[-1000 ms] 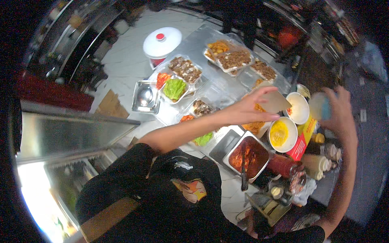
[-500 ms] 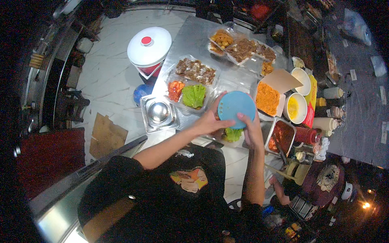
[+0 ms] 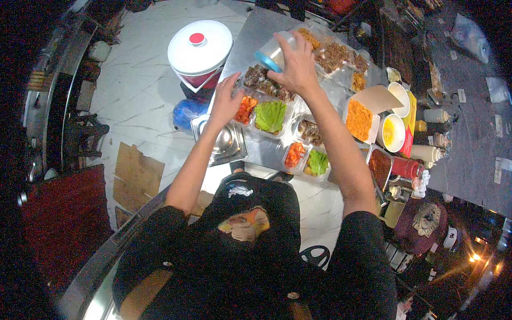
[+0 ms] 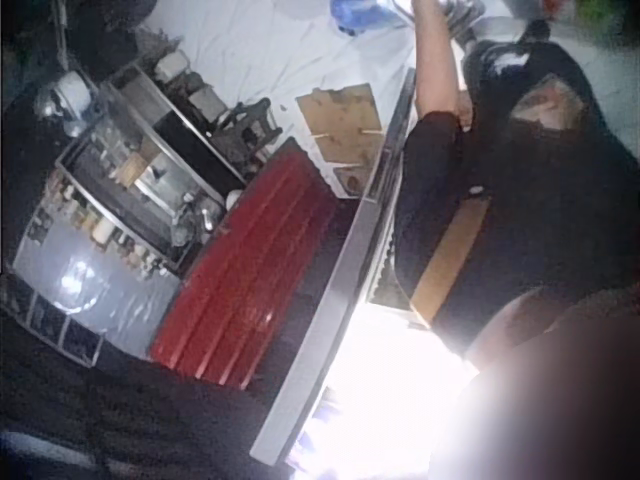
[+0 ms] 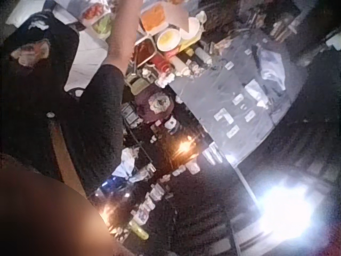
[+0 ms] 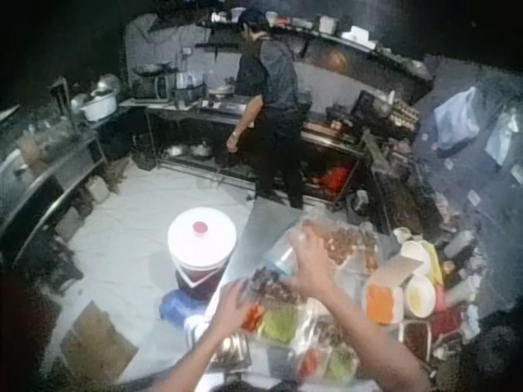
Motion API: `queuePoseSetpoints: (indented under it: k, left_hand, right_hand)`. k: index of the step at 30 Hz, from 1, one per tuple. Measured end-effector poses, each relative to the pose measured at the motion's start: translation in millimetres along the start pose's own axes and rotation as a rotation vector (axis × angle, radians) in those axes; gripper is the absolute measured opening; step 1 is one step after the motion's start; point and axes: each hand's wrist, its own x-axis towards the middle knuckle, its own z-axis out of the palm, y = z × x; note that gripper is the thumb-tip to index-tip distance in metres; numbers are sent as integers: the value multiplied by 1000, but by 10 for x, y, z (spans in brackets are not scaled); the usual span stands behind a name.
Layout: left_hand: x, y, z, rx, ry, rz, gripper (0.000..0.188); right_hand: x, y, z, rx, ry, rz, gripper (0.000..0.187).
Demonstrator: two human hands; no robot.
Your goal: The person assembles meal containers by placing cooked meat, vegetables, and sauces into compartmentalized plastic trays. They use tongs to transfer food items from metal containers and squeeze bottles to add sauces, then arrange lettuce and seal the containers with lids.
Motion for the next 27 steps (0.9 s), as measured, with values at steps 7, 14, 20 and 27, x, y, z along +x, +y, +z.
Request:
queuePoseSetpoints:
  k: [7,14,20,27]
  left_hand:
    - [100,-23,90,-43,-54,25,53]
    - [30,-94,81,-73,-44,51,52]
    - [-74,-28,95,-105,-50,19,53]
    - [-113,-180,234,-308,-33,-115,52]
  right_hand:
    - [-393,277,-370,-116,33,101,93]
    - [-621,8,-402,-63,30,138,93]
    - [-874,-332,-434,16,-45,111,94]
    - [-585,-479,-242,188,-7,-5,91]
